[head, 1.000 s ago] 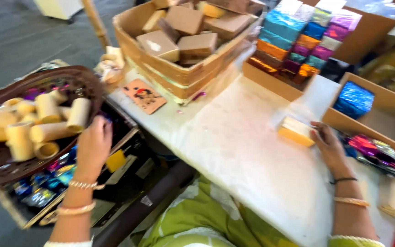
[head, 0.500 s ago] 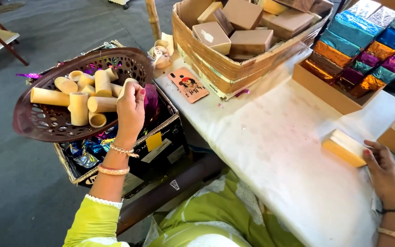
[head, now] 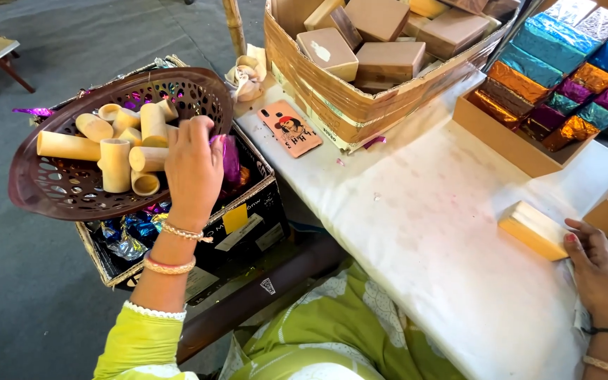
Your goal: The recorder is wrapping rectangular soaps in foil and paper packaging.
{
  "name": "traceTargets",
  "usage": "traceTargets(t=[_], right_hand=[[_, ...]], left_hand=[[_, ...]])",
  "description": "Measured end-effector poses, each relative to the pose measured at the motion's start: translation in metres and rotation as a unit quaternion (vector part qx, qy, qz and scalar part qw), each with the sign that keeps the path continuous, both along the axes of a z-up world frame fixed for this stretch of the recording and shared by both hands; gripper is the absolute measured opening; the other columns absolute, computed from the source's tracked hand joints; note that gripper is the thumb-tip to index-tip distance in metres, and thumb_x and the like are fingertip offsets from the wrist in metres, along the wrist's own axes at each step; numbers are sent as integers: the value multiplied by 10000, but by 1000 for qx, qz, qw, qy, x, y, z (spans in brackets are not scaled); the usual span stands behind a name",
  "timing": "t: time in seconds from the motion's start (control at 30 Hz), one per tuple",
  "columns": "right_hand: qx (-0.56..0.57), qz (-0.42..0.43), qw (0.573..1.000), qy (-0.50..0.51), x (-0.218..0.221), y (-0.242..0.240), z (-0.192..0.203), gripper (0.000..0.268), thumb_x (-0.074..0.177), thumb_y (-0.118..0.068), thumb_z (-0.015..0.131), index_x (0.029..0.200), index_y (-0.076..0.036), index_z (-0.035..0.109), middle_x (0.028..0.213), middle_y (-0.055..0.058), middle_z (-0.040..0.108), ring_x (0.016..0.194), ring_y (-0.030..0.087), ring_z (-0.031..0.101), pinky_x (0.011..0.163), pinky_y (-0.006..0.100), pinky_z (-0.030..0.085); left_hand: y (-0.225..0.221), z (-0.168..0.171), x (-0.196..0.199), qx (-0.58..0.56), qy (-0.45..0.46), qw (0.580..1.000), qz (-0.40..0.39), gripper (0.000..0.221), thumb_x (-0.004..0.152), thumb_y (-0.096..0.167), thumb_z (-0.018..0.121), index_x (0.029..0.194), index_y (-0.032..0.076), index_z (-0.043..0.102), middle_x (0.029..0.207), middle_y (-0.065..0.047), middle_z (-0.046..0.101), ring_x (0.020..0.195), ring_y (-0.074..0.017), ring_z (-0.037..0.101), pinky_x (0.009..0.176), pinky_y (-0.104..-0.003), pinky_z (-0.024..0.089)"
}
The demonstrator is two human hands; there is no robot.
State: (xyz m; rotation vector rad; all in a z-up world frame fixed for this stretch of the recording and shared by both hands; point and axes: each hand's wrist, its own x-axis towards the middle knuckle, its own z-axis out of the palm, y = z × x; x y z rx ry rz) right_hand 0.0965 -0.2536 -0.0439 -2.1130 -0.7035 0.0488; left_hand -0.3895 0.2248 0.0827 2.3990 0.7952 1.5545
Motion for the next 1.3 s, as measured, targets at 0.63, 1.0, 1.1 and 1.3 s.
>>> traceTargets(t=[0.63,1.0,1.1,1.3], right_hand=[[26,24,999,5,12,-8,-12,336,1124,-188,562,1419,-28,585,1073,-10,518,932,80,452,843,202,410],[33,22,999,19,3,-6,-6,345,1124,-187,562,1433,-36,584,1056,-8,520,934,77,459,851,203,409],[32,31,999,8,14,-10,-15,345,1134,-185,564,1442,-31,585,1058,-10,507,942,85,450,864,207,404],[9,16,997,-77,-6,-2,2,285,1115,-147,612,1376,-30,600,1075,16,602,984,98,538,880,231,479]], left_hand=[[42,-106,7,61,534,838,92,107,844,95,633,859,64,734,877,-114,697,1018,-291,663,779,-388,569],[47,-78,13,-239,388,890,-28,437,1009,368,691,1188,-11,567,932,-307,676,944,-491,639,818,-574,515],[72,-111,15,-218,421,878,-62,248,864,222,730,1024,39,682,974,-216,704,953,-421,668,825,-521,547],[69,-125,11,-186,169,956,-151,103,909,83,716,978,23,669,917,-156,703,852,-320,687,773,-397,544]])
